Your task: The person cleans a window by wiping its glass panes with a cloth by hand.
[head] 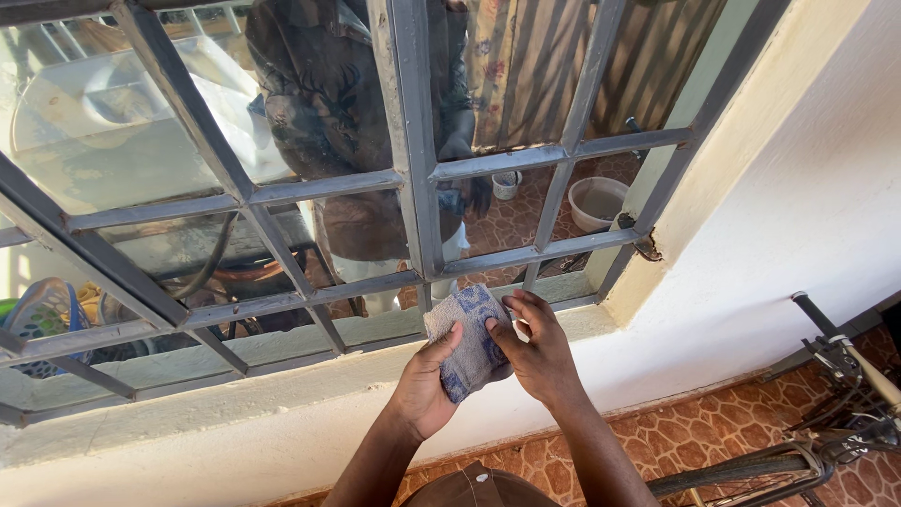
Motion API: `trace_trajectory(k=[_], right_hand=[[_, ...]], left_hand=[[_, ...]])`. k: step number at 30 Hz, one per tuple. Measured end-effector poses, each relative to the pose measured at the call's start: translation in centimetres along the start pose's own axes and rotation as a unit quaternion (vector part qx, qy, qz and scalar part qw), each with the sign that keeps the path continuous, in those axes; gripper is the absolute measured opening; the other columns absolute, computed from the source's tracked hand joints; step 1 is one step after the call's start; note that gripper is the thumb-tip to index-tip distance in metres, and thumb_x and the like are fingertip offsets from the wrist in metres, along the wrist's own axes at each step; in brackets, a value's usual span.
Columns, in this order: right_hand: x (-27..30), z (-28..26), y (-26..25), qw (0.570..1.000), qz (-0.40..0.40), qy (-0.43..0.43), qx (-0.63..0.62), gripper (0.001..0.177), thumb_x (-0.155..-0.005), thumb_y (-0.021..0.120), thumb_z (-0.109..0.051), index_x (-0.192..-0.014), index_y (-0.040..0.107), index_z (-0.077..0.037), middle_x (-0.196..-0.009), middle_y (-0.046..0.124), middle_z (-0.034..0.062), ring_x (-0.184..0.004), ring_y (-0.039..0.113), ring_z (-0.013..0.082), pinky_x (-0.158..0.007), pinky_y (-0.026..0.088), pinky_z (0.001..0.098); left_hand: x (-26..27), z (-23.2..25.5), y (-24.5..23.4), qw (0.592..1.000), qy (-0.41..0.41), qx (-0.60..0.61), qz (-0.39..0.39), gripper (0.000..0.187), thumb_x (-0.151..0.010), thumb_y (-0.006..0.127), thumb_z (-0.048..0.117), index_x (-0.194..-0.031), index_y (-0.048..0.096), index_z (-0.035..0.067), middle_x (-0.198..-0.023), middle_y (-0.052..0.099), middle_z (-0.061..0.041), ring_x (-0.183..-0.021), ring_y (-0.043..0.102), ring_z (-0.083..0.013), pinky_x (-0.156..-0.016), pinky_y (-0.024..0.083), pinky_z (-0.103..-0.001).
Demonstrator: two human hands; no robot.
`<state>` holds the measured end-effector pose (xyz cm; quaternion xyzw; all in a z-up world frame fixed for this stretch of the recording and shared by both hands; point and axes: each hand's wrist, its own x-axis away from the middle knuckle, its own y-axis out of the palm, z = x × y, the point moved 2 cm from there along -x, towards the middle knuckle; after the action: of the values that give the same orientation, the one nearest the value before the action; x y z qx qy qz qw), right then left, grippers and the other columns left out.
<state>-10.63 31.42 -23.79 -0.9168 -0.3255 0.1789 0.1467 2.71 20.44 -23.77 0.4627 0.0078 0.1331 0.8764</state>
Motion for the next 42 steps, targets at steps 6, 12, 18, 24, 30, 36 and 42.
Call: trace_trajectory(k=[6, 12, 18, 24, 30, 36, 42], right_hand=[[1.3, -1.4, -0.5, 0.987, 0.094, -0.018, 0.129, 0.041, -0.087, 0.076, -0.033, -0.117, 0.075, -0.006, -0.136, 0.062, 0.0131, -0.107, 0.069, 0.0258, -0.087, 0.057, 0.0377], [1.5, -1.7, -1.0, 0.992, 0.036, 0.086, 0.087, 0.035, -0.091, 0.073, -0.030, -0.114, 0.073, -0.003, -0.091, 0.072, 0.0102, -0.074, 0.071, 0.0187, -0.066, 0.058, 0.0331], [2.0, -1.0, -1.1, 0.994, 0.054, 0.058, 0.079, 0.035, -0.091, 0.074, -0.027, -0.113, 0.073, -0.001, -0.082, 0.072, 0.0064, -0.064, 0.067, 0.0120, -0.056, 0.055, 0.0290], [1.7, 0.7, -0.8, 0.986, 0.002, 0.156, -0.057, 0.058, -0.087, 0.078, -0.029, -0.135, 0.063, 0.001, -0.085, 0.071, 0.0073, -0.074, 0.065, 0.0137, -0.062, 0.054, 0.0275], [2.4, 0.3, -1.3, 0.920, -0.102, 0.223, -0.307, 0.073, -0.080, 0.077, -0.038, -0.140, 0.056, -0.001, -0.115, 0.076, 0.0053, -0.107, 0.069, 0.0138, -0.094, 0.050, 0.0309], [3.1, 2.9, -0.2, 0.861, -0.122, 0.269, -0.414, 0.057, -0.082, 0.074, -0.040, -0.124, 0.068, -0.002, -0.107, 0.079, 0.0068, -0.099, 0.072, 0.0148, -0.091, 0.054, 0.0323], [2.7, 5.2, 0.4, 0.919, -0.154, 0.182, -0.315, 0.039, -0.090, 0.073, -0.032, -0.107, 0.077, 0.003, -0.090, 0.079, 0.0081, -0.080, 0.069, 0.0116, -0.077, 0.055, 0.0312]], left_hand=[[-0.2, -0.1, 0.3, 0.997, 0.014, -0.074, -0.001, 0.064, -0.095, 0.064, 0.037, -0.146, 0.048, 0.002, -0.136, 0.063, -0.014, -0.127, 0.062, -0.0281, -0.109, 0.052, -0.043], [-0.3, -0.4, 0.5, 0.998, -0.009, -0.055, 0.013, 0.062, -0.093, 0.065, 0.037, -0.143, 0.050, 0.003, -0.135, 0.064, -0.015, -0.125, 0.064, -0.0280, -0.108, 0.053, -0.045], [-0.7, -0.6, 0.2, 0.999, -0.008, -0.009, 0.041, 0.057, -0.091, 0.065, 0.037, -0.136, 0.054, 0.004, -0.127, 0.067, -0.014, -0.119, 0.067, -0.0278, -0.104, 0.056, -0.047], [-0.7, -0.3, -0.6, 0.998, 0.014, 0.036, 0.045, 0.049, -0.094, 0.068, 0.030, -0.132, 0.057, 0.001, -0.120, 0.069, -0.014, -0.112, 0.069, -0.0259, -0.101, 0.056, -0.044], [-0.4, -0.5, -0.6, 0.999, 0.011, 0.041, 0.009, 0.046, -0.089, 0.071, 0.018, -0.129, 0.058, 0.001, -0.120, 0.071, -0.014, -0.112, 0.071, -0.0249, -0.102, 0.057, -0.044], [-0.2, -0.2, 0.3, 0.996, -0.041, 0.051, -0.053, 0.044, -0.092, 0.069, 0.016, -0.132, 0.059, -0.001, -0.122, 0.071, -0.014, -0.110, 0.071, -0.0264, -0.103, 0.056, -0.044], [-0.9, -0.5, -0.9, 0.975, 0.014, -0.171, 0.141, 0.048, -0.089, 0.071, 0.033, -0.129, 0.065, 0.008, -0.120, 0.073, -0.006, -0.117, 0.066, -0.0160, -0.108, 0.047, -0.041]])
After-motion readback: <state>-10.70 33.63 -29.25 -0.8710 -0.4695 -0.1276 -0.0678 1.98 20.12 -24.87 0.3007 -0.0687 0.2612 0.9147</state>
